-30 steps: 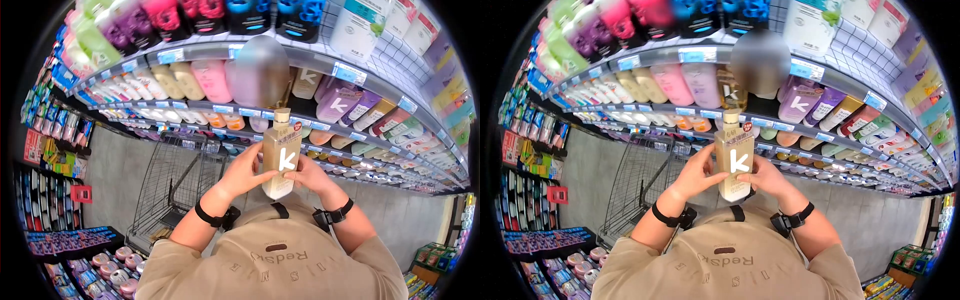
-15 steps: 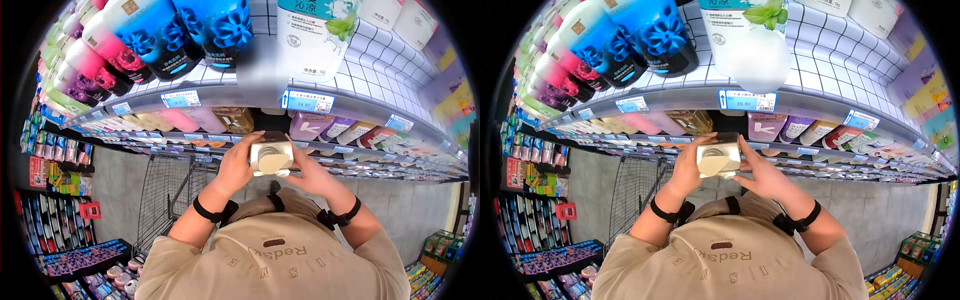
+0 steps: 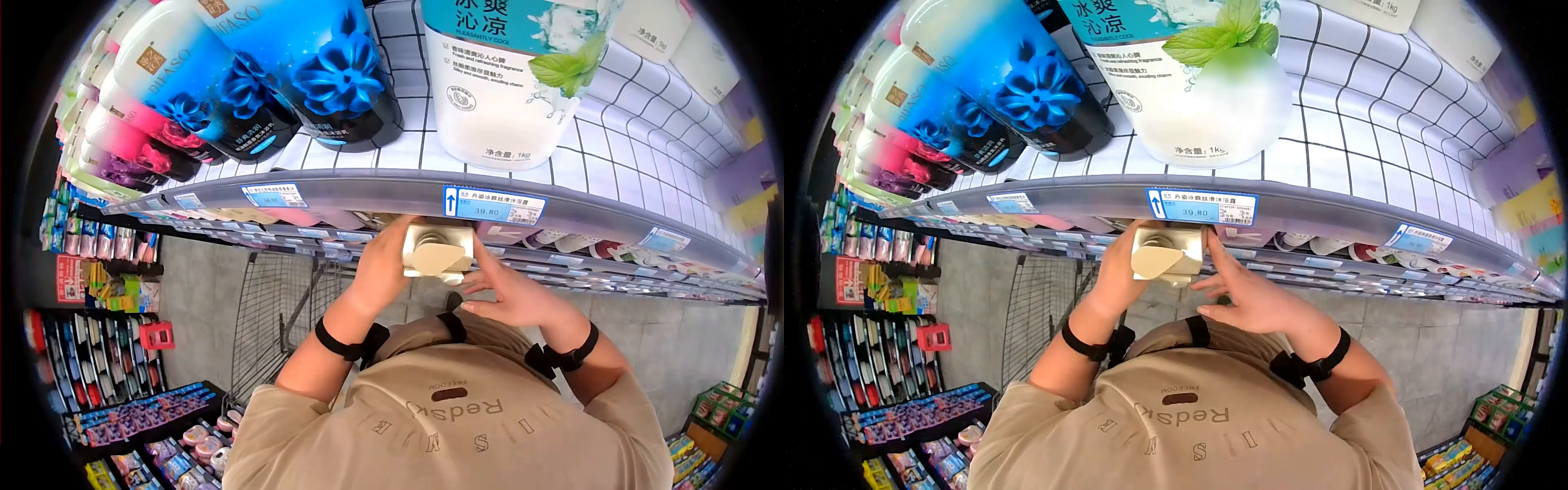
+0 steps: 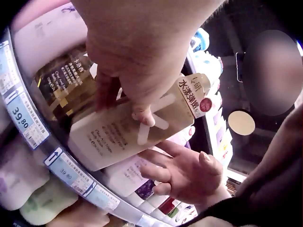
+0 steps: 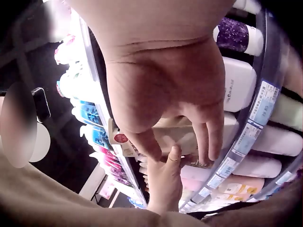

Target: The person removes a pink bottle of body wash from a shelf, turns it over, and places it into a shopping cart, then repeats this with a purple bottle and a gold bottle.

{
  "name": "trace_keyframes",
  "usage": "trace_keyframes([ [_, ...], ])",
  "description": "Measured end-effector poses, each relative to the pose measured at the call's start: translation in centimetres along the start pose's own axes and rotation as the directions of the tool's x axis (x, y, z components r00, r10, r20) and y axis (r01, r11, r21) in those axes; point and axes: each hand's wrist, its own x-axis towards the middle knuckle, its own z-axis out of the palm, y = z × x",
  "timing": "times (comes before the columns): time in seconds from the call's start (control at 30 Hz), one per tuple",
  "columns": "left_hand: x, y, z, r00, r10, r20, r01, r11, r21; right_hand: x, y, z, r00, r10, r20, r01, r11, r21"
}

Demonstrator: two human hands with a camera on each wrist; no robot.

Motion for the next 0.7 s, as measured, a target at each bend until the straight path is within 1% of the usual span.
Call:
trace_keyframes([
  [0.1,-0.1,-0.7,0.5,0.998,-0.055,0.015,0.054,0.998,0.03,0.2,0.5,-0.1,1.0,0.001,0.018,-0.001,1.0,-0.015],
  [0.17,-0.3,-0.7,0.7,0.997,-0.075,0.013,0.075,0.997,0.032,0.4,0.5,0.1,0.999,-0.043,-0.014,0.044,0.999,0.003],
  [0.23,-0.2,-0.1,0.8,0.997,-0.052,-0.065,0.059,0.993,0.104,0.6,-0.2,0.2,0.999,-0.028,-0.028,0.028,0.999,0.022],
  [0.27,0.0,0.4,0.7,0.997,-0.051,-0.065,0.058,0.993,0.104,0.7,-0.6,0.2,0.999,-0.013,-0.044,0.015,0.999,0.041],
  [0.33,0.5,2.0,0.4,0.975,-0.212,-0.065,0.215,0.976,0.043,0.5,-1.2,0.3,0.998,0.001,-0.061,0.002,0.999,0.045],
  [0.37,0.5,2.0,0.7,0.975,-0.211,-0.064,0.214,0.976,0.042,0.4,-1.5,0.5,0.997,0.016,-0.078,-0.012,0.999,0.051],
  [0.43,0.5,1.8,1.3,0.972,-0.18,-0.149,0.188,0.981,0.038,0.4,-2.2,0.8,0.994,0.026,-0.102,-0.021,0.999,0.049],
  [0.47,0.5,2.0,1.4,0.973,-0.178,-0.147,0.185,0.982,0.035,0.3,-2.4,1.0,0.992,0.034,-0.125,-0.029,0.998,0.047],
  [0.53,0.8,2.8,1.1,0.944,-0.319,-0.086,0.313,0.947,-0.07,0.5,-2.1,1.5,0.987,0.037,-0.155,-0.029,0.998,0.058],
  [0.63,1.1,2.8,1.2,0.943,-0.33,-0.046,0.326,0.942,-0.079,0.7,-2.2,2.3,0.977,0.039,-0.208,-0.018,0.995,0.099],
  [0.67,1.2,2.8,1.3,0.945,-0.324,-0.046,0.32,0.944,-0.083,0.9,-2.4,2.5,0.974,0.078,-0.212,-0.049,0.989,0.141],
  [0.7,1.3,2.8,1.4,0.934,-0.358,-0.015,0.355,0.93,-0.094,0.9,-2.6,2.6,0.97,0.117,-0.214,-0.078,0.98,0.183],
])
